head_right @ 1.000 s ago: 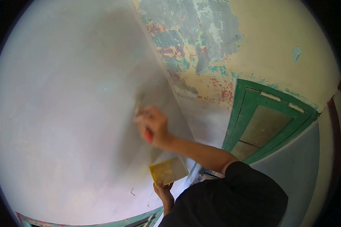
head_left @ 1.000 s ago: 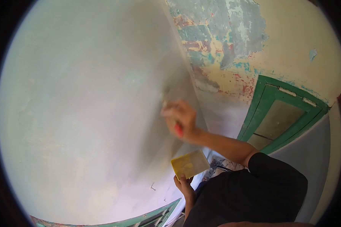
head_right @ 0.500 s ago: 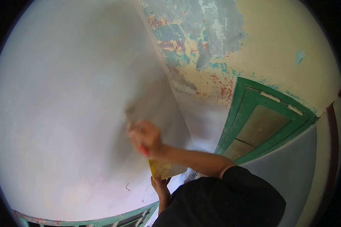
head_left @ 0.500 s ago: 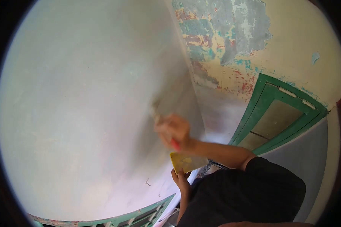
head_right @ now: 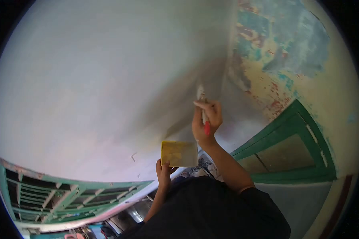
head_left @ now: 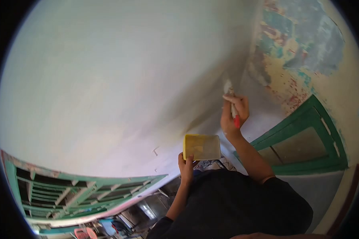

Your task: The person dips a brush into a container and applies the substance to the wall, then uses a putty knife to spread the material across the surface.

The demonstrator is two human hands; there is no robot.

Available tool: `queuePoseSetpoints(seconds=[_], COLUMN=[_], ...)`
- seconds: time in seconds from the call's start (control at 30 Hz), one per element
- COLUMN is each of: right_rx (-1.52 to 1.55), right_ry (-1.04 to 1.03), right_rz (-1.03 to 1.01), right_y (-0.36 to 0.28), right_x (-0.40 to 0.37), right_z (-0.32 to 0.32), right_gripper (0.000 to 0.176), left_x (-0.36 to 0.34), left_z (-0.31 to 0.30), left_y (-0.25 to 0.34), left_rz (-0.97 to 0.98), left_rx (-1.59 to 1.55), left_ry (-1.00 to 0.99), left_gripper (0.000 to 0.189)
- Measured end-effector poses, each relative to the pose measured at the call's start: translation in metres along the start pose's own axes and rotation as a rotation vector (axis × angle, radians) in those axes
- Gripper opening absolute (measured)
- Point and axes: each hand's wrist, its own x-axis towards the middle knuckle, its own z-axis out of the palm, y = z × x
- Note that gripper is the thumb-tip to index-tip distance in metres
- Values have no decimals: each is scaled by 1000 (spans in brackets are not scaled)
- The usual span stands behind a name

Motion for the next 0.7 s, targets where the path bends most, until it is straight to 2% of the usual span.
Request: queuePoseSetpoints(seconds=[0.07,0.13,0.2,0.27,0.37,0.43,0.47,0.5,0.53,0.57,0.6,0.7], right_rx=[14,164,255,436,742,624,594,526,614,370,268,112], right_ry=[-208,-372,-452,-641,-828,-890,-906,-1032,-876,-641,-585,-362], right_rz=[-266,-319,-383,-443,-699,-668,-481,-206,-209,-527,-531,-216], right_y=[-21,-58,-81,-96,-116,-103,-88,-69,-47,-30,-13,20], right_x=[-29,-69,-100,-115,-120,-127,-128,-114,-98,-75,-67,-52], right_z=[13,29,42,46,52,53,54,44,42,36,23,-4], right_gripper=[28,31,34,30,27,23,25,30,34,35,37,32], left_x=[-3,-6,-10,-14,-18,-20,-21,-21,-21,-22,-22,-30], left_z=[-11,-23,-27,-30,-33,-35,-36,-36,-36,-38,-42,-60], left_y=[-3,-6,-8,-11,-13,-14,-15,-15,-13,-13,-14,-18], left_rz=[-18,-39,-42,-44,-37,-30,-26,-21,-55,-55,-63,-73], left_rx=[15,78,58,21,-32,-64,-81,-100,-49,-56,-71,-87], left_ry=[43,59,84,98,109,114,120,129,124,139,131,136], left_gripper=[41,40,40,40,40,39,39,39,39,39,40,43])
